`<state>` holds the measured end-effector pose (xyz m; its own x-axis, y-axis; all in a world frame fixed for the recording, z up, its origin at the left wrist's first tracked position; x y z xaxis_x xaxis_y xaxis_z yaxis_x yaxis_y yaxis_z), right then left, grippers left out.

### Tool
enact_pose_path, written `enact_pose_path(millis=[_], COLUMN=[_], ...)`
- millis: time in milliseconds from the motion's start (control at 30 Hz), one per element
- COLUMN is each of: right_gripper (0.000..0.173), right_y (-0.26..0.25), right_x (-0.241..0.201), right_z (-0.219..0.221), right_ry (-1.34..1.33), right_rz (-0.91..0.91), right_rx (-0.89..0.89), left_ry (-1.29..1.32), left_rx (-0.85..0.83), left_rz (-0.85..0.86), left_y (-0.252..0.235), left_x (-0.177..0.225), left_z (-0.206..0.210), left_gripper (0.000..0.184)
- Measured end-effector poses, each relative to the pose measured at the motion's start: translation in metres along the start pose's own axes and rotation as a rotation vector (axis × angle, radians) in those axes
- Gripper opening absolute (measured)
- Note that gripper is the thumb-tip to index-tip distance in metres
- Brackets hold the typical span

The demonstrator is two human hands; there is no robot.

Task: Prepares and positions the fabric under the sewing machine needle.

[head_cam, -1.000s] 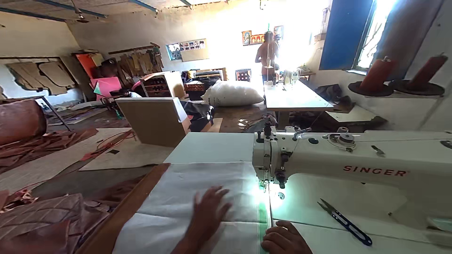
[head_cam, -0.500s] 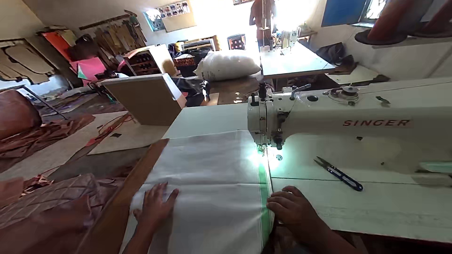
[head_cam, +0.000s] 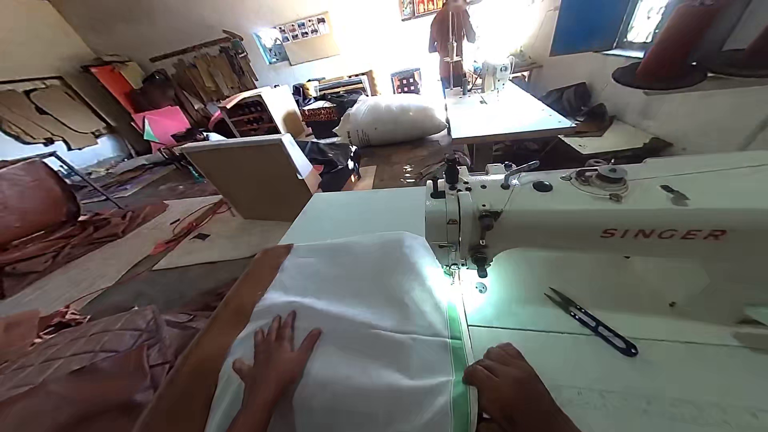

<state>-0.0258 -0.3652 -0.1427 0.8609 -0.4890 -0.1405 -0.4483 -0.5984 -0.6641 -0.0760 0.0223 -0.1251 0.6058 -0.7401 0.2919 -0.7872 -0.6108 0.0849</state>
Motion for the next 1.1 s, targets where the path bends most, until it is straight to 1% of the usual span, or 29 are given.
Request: enact_pose_path(millis=[67,133,333,467,600,667,800,867,967,1033,1100], right_gripper=[0.008,0.008,0.009,0.010,0.015,0.018,0.018,0.019,0.017,0.018,0.019], right_y=[-0.003,-0.006,-0.018,-0.028,-0.041,-0.048,-0.049,-0.050,-0.049,-0.049,-0.050], right_x=[-0.004,-0.007,0.005,0.019,0.031,0.034,0.043,0.045,0.047,0.048,0.048], right_z=[-0.003,-0.004,0.001,0.009,0.010,0.011,0.023,0.025,0.029,0.028,0.028], right_ry=[-0.067,-0.085,-0.058,-0.008,-0.045,-0.056,-0.009,-0.004,0.015,0.005,-0.001], right_rz=[0.006,0.002,0.029,0.058,0.150,0.225,0.297,0.321,0.283,0.288,0.287], right_rx=[-0.086,-0.132,-0.180,-0.162,-0.270,-0.326,-0.245,-0.235,-0.166,-0.177,-0.188], left_ry=[-0.008,-0.018,-0.015,-0.030,-0.044,-0.041,-0.053,-0.061,-0.078,-0.053,0.040], left_rx=[0.034,0.028,0.038,0.036,0.015,0.025,0.027,0.020,-0.016,0.006,0.079], left_rz=[0.007,0.003,0.011,0.005,-0.005,0.006,0.012,0.012,-0.008,0.007,0.081], left_y=[-0.006,-0.013,-0.037,-0.052,-0.066,-0.075,-0.091,-0.097,-0.103,-0.104,-0.102], left_x=[-0.003,-0.003,0.005,0.018,0.032,0.037,0.048,0.053,0.056,0.055,0.052], left_z=[0.003,0.001,0.002,0.003,0.002,0.003,0.003,0.004,0.003,0.003,0.001], left_gripper=[0.087,0.086,0.088,0.089,0.089,0.090,0.088,0.089,0.091,0.091,0.085])
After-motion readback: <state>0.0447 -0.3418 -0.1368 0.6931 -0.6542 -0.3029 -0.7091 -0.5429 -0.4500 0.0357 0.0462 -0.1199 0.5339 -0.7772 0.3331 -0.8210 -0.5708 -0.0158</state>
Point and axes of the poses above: each hand's wrist, its own y-axis away from the middle knuckle, its own z-axis out of the palm, x = y × z, the point moved 2 cm from there along -y, towards the middle knuckle, and after that the axes turned 1 degree about -z, right-handed, at the moved point
